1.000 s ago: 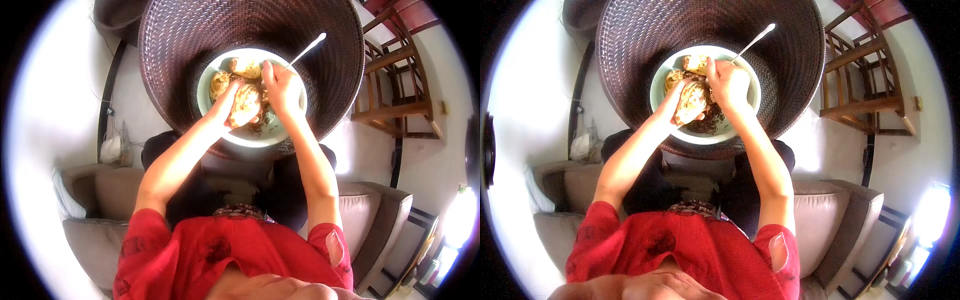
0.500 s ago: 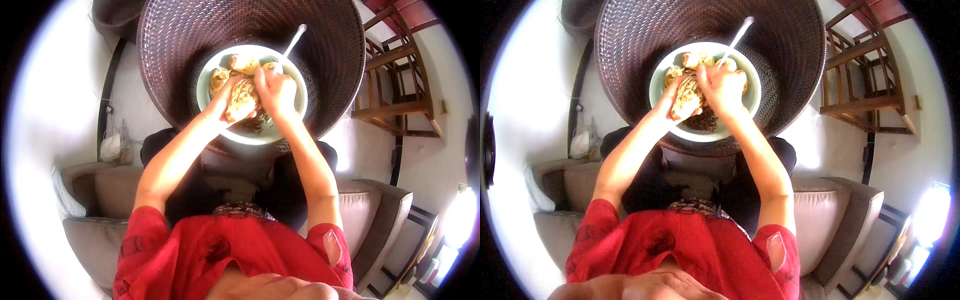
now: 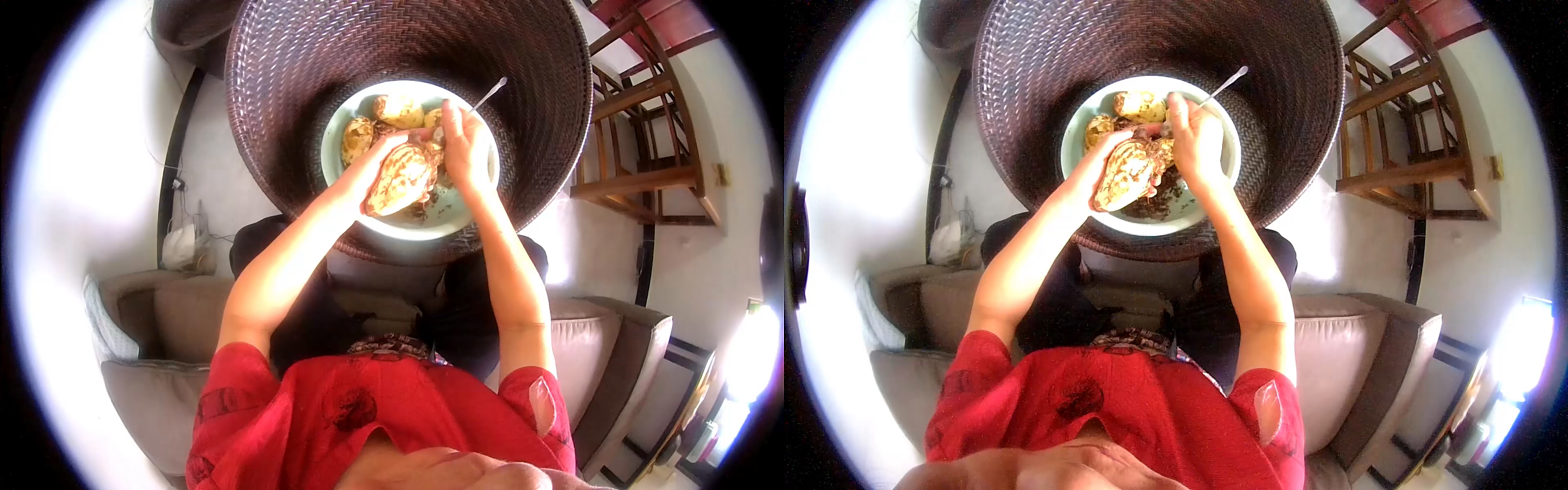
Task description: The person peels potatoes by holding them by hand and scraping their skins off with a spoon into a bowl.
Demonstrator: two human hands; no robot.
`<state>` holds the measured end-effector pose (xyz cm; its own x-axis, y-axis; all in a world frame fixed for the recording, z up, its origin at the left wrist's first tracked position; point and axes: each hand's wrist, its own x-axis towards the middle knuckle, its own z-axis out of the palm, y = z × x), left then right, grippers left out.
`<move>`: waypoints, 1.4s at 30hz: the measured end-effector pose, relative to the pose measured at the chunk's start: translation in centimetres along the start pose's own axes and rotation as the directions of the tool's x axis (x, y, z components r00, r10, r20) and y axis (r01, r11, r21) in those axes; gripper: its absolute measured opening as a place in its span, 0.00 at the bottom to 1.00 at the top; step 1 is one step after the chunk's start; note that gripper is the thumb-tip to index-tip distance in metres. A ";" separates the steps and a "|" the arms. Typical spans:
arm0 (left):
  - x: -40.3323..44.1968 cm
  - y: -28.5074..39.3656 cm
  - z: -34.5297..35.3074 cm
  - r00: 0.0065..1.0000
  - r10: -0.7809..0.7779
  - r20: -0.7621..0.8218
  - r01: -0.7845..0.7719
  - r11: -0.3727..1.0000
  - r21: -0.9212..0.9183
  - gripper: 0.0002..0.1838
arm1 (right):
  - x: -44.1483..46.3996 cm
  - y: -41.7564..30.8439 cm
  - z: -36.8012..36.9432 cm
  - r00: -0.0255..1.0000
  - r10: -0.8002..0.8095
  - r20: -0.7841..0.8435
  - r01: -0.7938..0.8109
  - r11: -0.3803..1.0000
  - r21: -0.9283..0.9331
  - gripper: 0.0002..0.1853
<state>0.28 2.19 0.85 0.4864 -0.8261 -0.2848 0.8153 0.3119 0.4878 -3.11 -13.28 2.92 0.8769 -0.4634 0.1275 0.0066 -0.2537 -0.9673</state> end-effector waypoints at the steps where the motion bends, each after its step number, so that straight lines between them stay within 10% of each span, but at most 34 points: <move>1: 0.0 0.0 -0.2 1.000 -0.003 -0.023 0.002 0.999 -0.032 0.22 | 0.1 0.6 0.2 1.000 -0.001 0.003 0.001 1.000 0.000 0.23; 4: 0.3 -0.2 -1.1 0.995 0.003 -0.095 -0.002 1.000 0.018 0.22 | 0.1 1.9 0.5 0.912 -0.393 0.114 0.385 0.729 -0.566 0.22; 11: 0.2 0.0 -1.0 0.987 0.054 -0.152 -0.047 0.998 0.049 0.22 | 0.1 2.4 0.8 0.978 -0.171 0.117 0.204 0.901 -0.383 0.20; 17: 0.2 0.5 -1.1 0.994 0.008 -0.109 -0.004 0.999 0.038 0.22 | 0.4 1.3 -0.1 0.983 0.149 0.105 -0.173 0.941 0.290 0.16; 37: 1.0 -1.0 -0.6 0.984 0.005 -0.180 -0.005 1.000 -0.002 0.27 | -1.5 -0.7 1.2 0.996 0.088 0.008 -0.086 0.942 0.323 0.18; 42: 1.3 -1.5 -0.6 0.968 0.055 -0.247 -0.055 0.998 0.004 0.27 | -1.4 0.1 1.6 0.987 -0.146 -0.060 0.139 0.983 -0.121 0.15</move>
<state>-0.09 0.98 -0.76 0.5927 -0.6662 -0.4525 0.7858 0.3553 0.5062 -3.55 -11.31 2.32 0.8363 -0.4711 0.2807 0.0698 -0.4163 -0.9065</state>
